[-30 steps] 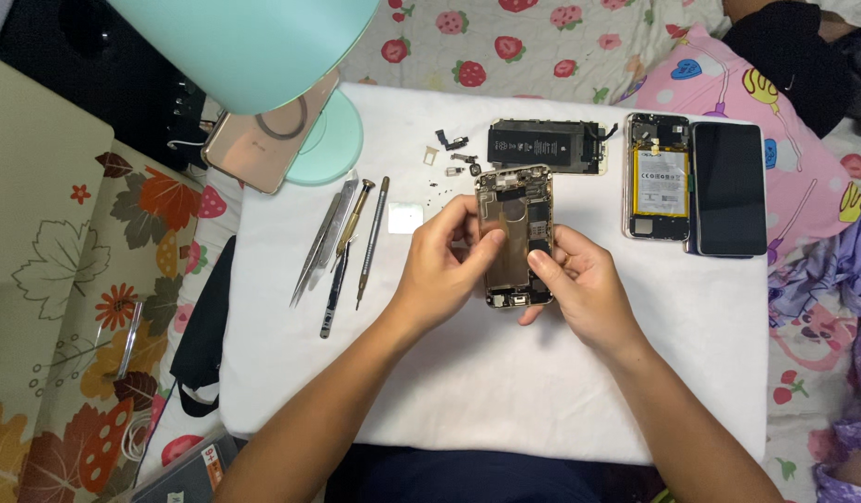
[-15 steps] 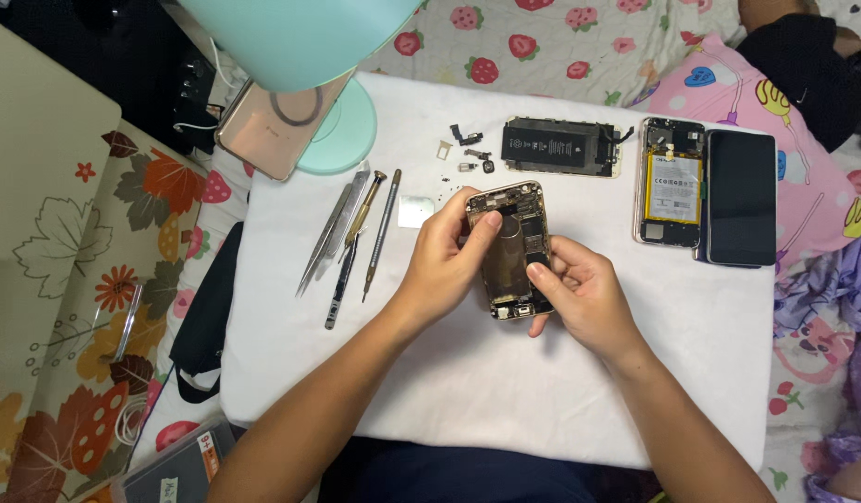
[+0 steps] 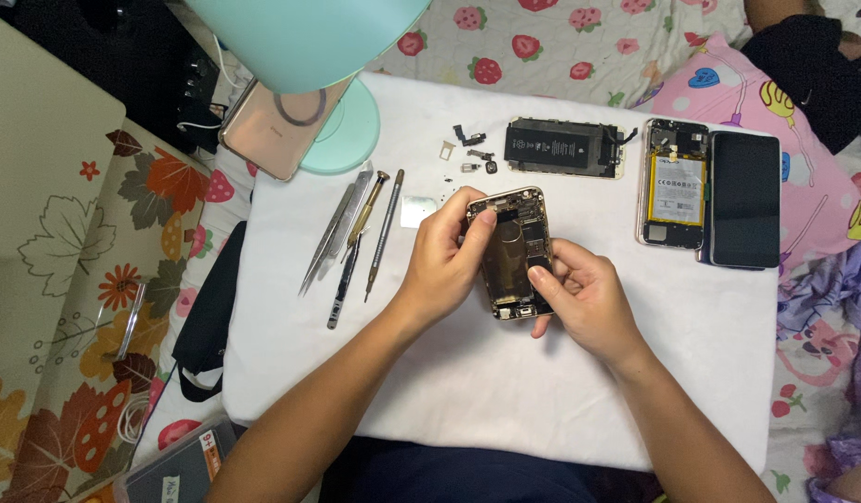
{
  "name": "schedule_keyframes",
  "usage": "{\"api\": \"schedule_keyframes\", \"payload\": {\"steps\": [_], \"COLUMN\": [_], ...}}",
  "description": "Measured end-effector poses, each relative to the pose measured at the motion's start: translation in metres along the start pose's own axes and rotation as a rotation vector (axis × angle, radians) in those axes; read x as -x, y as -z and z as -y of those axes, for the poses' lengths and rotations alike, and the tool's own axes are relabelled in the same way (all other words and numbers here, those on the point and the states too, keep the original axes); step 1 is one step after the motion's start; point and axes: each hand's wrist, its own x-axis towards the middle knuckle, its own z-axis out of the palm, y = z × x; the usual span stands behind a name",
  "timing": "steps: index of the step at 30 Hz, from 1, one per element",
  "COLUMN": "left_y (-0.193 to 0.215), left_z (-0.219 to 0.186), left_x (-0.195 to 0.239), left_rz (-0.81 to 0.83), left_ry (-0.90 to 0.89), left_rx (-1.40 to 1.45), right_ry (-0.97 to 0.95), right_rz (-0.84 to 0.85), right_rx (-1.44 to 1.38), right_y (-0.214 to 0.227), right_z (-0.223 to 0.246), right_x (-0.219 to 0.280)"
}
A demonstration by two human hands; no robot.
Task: The person uses a screwdriver to remove screws from a smartphone chassis and then places a logic board into the frame. The person handles small screws and internal components while working on a white surface.
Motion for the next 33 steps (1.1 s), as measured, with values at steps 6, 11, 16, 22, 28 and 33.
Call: {"api": "schedule_keyframes", "payload": {"steps": [6,11,16,22,28,33], "left_y": [-0.003,-0.013,-0.007,0.041,0.058,0.054], "left_z": [-0.011,0.0,-0.008,-0.023,-0.024,-0.02], "left_x": [0.002,0.008,0.002,-0.01,-0.015,-0.013], "left_rz": [0.01,0.034,0.141,-0.261,-0.411,-0.364], "left_ry": [0.054,0.089,0.043,-0.21,-0.268,-0.309], "left_rx": [0.079,0.113,-0.168,-0.302,-0.232,-0.28], "right_ry": [0.052,0.371,0.255,0.109,0.372,0.559], "right_rz": [-0.023,-0.226,-0.179,0.143,0.182,-0.119], "right_rx": [0.03,0.657,0.927,0.961,1.044,0.759], "right_y": [0.0,-0.012,-0.011,0.022,0.025,0.03], "right_z": [0.003,0.04,0.043,0.043,0.034,0.015], "right_x": [-0.001,0.004,0.003,-0.008,-0.012,-0.014]}}
